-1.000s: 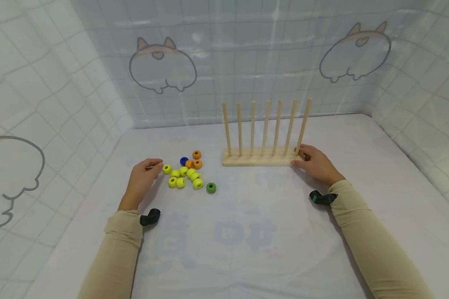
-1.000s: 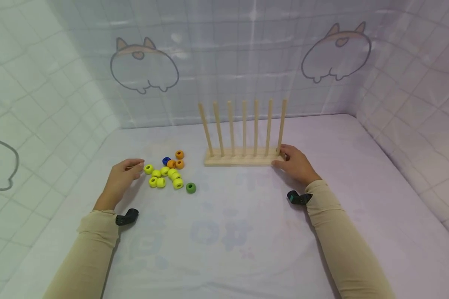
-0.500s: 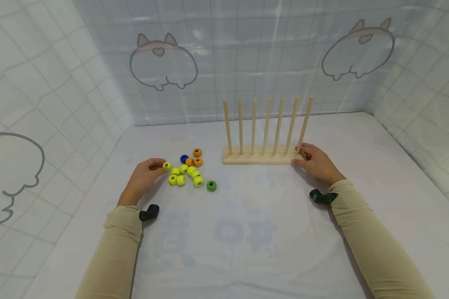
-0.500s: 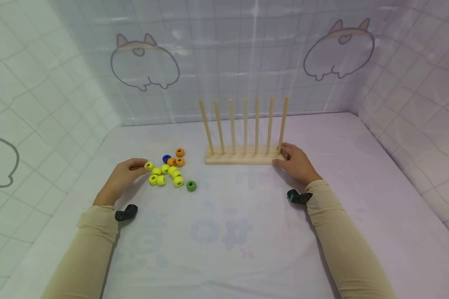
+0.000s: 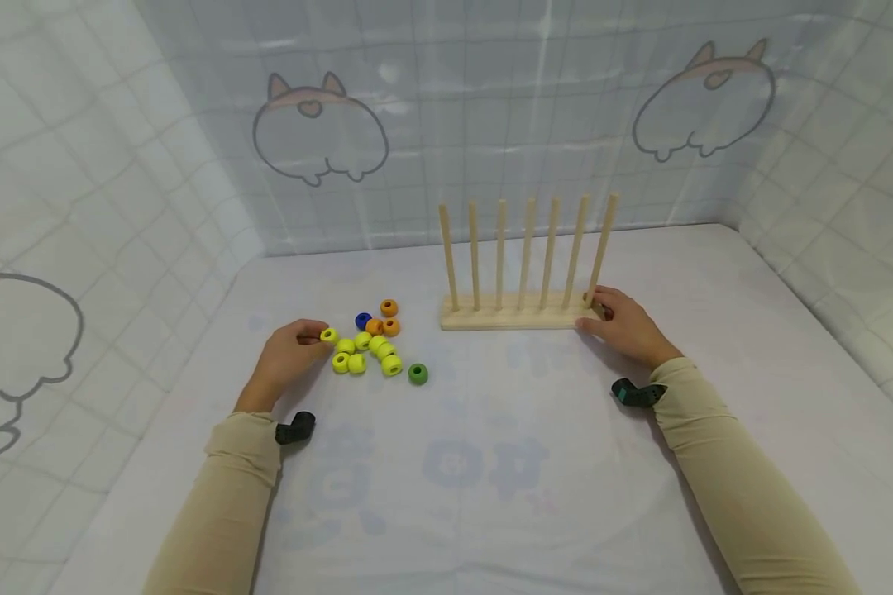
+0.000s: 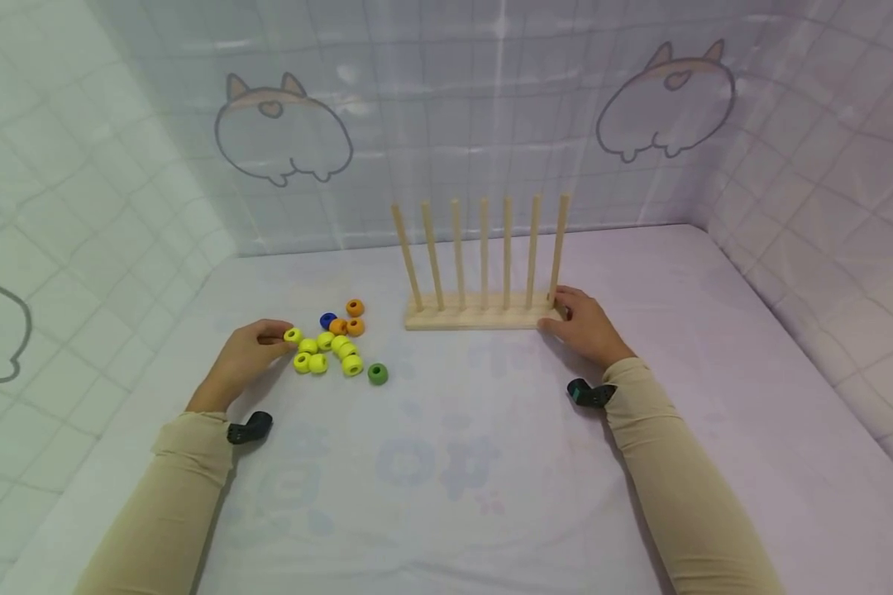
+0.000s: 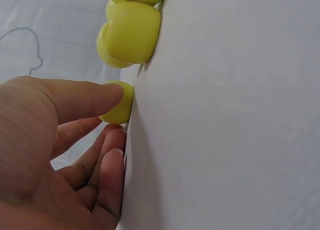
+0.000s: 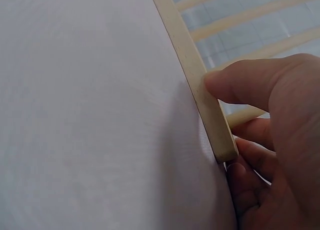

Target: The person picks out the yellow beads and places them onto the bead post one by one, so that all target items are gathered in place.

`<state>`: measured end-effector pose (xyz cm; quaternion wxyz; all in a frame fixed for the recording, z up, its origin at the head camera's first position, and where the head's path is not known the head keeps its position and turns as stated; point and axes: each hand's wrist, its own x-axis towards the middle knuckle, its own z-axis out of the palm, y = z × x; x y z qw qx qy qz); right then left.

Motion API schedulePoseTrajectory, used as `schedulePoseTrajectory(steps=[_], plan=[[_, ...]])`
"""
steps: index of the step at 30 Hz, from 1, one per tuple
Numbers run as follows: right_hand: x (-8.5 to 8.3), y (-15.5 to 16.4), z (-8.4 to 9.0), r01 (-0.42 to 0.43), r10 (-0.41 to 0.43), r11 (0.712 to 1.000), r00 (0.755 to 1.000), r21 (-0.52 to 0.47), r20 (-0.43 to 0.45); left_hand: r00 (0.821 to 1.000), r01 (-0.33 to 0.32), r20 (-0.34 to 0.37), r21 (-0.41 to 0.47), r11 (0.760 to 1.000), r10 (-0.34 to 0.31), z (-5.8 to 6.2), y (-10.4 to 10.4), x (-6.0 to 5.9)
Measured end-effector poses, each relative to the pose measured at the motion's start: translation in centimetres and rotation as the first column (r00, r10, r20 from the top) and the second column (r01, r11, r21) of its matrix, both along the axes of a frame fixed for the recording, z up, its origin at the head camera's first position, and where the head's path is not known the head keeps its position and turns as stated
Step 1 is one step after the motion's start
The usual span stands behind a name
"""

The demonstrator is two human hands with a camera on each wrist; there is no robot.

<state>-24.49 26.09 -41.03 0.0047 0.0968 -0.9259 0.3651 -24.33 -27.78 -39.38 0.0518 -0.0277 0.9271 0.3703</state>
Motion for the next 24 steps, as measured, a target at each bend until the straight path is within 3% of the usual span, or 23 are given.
schedulePoseTrajectory(steps=[6, 17, 24], plan=[[0.1, -0.2, 0.1, -0.005, 0.005, 1.0, 1.0, 0.012, 0.006, 1.0, -0.009, -0.015, 0.025, 1.0, 0.009, -0.1, -0.1, 0.1], [-0.2, 0.2, -0.3, -0.01, 0.01, 1.0, 1.0, 0.001, -0.016, 0.995, -0.084, 0.065, 0.115, 0.99, 0.077, 0.7, 0.7, 0.1], [0.0, 0.1, -0.6, -0.01, 0.009, 1.0, 1.0, -0.02, -0.021, 0.996, -0.088, 0.048, 0.183, 0.979, 0.08, 1.0, 1.5, 0.0]])
